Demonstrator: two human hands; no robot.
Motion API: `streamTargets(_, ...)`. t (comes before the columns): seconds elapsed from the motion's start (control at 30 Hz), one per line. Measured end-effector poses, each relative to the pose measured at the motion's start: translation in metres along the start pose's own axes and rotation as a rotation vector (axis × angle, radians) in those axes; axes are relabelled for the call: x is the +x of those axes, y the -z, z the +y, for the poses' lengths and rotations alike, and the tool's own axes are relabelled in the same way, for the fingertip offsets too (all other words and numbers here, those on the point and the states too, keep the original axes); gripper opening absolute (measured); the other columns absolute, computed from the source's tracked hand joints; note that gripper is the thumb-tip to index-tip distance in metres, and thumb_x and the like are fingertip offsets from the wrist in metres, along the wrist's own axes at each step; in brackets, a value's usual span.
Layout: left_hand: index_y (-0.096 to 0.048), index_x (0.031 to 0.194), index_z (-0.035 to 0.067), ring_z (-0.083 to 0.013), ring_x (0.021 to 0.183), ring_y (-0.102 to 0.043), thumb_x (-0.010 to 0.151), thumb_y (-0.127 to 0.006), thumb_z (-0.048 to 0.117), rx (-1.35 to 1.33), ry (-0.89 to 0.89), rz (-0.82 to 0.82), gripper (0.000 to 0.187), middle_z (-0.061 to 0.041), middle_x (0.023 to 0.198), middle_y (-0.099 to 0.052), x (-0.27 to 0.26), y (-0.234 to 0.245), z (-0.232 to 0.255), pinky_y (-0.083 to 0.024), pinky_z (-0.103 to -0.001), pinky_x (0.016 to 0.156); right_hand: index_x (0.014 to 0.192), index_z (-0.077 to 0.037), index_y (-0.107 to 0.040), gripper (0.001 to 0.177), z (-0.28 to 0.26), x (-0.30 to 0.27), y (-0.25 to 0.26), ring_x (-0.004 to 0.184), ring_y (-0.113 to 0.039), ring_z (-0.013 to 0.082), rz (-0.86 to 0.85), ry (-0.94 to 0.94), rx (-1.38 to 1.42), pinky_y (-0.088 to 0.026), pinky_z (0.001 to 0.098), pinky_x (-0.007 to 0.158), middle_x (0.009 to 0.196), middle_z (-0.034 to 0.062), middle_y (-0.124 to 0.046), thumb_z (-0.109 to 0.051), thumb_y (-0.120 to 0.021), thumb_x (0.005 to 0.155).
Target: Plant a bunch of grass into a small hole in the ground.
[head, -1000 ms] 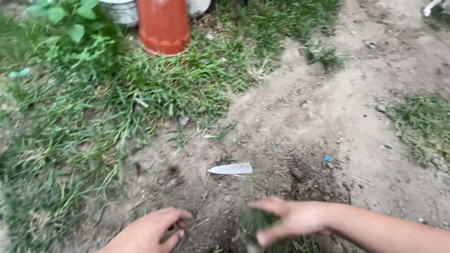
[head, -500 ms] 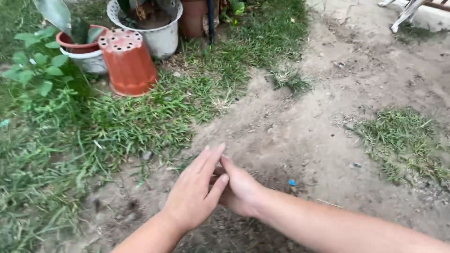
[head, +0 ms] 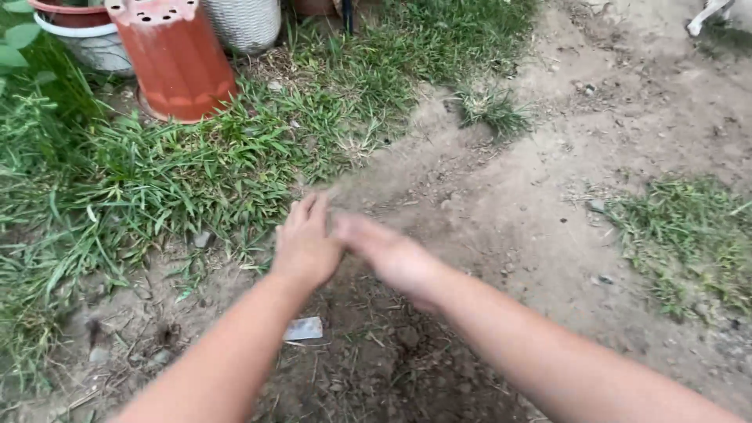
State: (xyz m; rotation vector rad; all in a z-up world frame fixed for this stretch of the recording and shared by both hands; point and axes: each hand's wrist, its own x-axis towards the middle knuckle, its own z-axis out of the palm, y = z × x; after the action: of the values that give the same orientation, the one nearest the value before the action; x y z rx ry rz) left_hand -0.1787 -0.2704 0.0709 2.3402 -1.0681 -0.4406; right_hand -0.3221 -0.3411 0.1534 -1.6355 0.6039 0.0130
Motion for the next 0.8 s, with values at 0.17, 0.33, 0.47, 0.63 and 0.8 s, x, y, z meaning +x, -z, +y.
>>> streamTargets(0.17, -0.049, 0.147, 0.015, -0.0278, 0.145, -0.040, 0.092, -0.062, 0.044, 0.412, -0.138, -0.373, 0.064, -0.008, 0.157, -0.042, 0.004, 0.077, -0.088, -0.030, -0.046, 0.121, 0.136, -0.011, -0.059, 0.046, 0.087, 0.002, -0.021, 0.131, -0.055, 0.0310, -0.090, 0.100, -0.891, -0.041, 0.0482, 0.114, 0.138, 0.0119, -0.060, -0.034, -0.059, 0.096)
streamTargets(0.33, -0.044, 0.150, 0.016, -0.0272, 0.143, -0.048, 0.100, -0.053, 0.043, 0.784, -0.085, -0.739, 0.058, -0.010, 0.153, -0.049, -0.040, 0.179, -0.095, -0.039, -0.041, 0.122, 0.127, -0.009, -0.063, 0.037, 0.127, 0.034, -0.060, 0.123, -0.054, 0.0325, -0.288, 0.234, -1.516, -0.045, 0.0515, 0.100, 0.142, 0.0102, -0.054, -0.016, -0.061, 0.091)
streamTargets(0.47, -0.017, 0.164, 0.014, -0.0290, 0.155, -0.023, 0.104, -0.051, 0.047, 1.025, -0.325, -1.012, 0.077, -0.013, 0.169, -0.022, -0.068, 0.217, -0.128, -0.017, -0.047, 0.125, 0.128, -0.013, -0.062, 0.038, 0.130, 0.051, -0.095, 0.122, -0.052, 0.0322, -0.261, 0.145, -1.211, -0.044, 0.0518, 0.099, 0.125, 0.0093, -0.059, -0.028, -0.064, 0.093)
streamTargets(0.63, -0.014, 0.166, 0.013, -0.0320, 0.156, -0.019, 0.102, -0.054, 0.041, 0.971, -0.522, -1.133, 0.081, -0.012, 0.168, -0.024, -0.048, 0.196, -0.196, -0.014, -0.049, 0.124, 0.125, -0.014, -0.061, 0.040, 0.127, 0.062, -0.126, 0.124, -0.049, 0.0326, -0.120, -0.024, -1.127, -0.041, 0.0504, 0.103, 0.124, 0.0113, -0.054, -0.033, -0.069, 0.090)
streamTargets(0.8, -0.052, 0.139, 0.008, -0.0284, 0.138, -0.047, 0.098, -0.055, 0.030, 0.934, -0.422, -0.891, 0.047, -0.011, 0.141, -0.052, 0.001, 0.174, -0.166, -0.039, -0.044, 0.115, 0.115, -0.014, -0.062, 0.023, 0.143, 0.067, -0.137, 0.115, -0.061, 0.0312, -0.120, -0.040, -0.960, -0.044, 0.0496, 0.097, 0.111, 0.0112, -0.066, -0.013, -0.058, 0.093)
